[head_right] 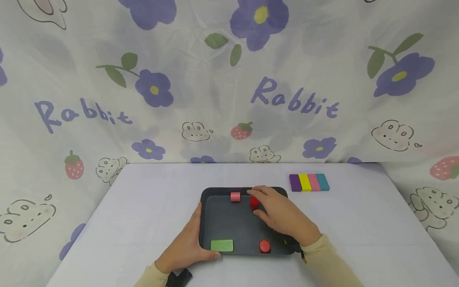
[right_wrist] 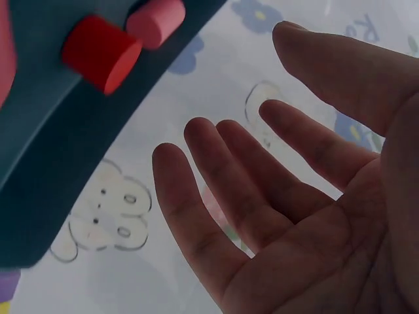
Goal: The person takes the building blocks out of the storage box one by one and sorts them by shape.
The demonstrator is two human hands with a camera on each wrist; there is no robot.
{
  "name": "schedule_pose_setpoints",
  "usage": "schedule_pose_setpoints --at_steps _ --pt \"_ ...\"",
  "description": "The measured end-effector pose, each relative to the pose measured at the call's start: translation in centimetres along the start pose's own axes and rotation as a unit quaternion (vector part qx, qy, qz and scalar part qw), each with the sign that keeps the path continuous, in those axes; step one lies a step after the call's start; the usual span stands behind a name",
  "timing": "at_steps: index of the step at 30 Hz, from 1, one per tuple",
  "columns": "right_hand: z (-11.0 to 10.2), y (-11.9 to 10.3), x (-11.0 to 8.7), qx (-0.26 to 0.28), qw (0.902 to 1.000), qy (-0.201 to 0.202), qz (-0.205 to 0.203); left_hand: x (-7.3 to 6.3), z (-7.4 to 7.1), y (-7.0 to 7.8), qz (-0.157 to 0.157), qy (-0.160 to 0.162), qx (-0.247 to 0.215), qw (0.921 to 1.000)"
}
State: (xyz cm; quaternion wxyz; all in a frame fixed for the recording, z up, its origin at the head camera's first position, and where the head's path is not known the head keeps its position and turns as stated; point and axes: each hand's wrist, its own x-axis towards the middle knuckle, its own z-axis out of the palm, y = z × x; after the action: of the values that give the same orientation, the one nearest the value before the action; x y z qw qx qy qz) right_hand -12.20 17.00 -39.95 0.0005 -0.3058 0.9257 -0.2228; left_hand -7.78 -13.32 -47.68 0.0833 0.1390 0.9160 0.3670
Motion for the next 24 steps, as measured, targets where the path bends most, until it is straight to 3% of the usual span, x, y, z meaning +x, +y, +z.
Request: schedule_pose_setpoints --at_steps 13,24 --pt "2.3 -3.7 0.9 -0.025 0.9969 -0.046 -0.058 0.2 -0.2 0.2 -0.002 -0.009 -0.011 0.9999" --pt "4.2 -5.9 1.6 -0.032 0.9902 -0.122 -0.060 0.2 -0.3 0.0 0.005 -0.012 -0.019 0.9997"
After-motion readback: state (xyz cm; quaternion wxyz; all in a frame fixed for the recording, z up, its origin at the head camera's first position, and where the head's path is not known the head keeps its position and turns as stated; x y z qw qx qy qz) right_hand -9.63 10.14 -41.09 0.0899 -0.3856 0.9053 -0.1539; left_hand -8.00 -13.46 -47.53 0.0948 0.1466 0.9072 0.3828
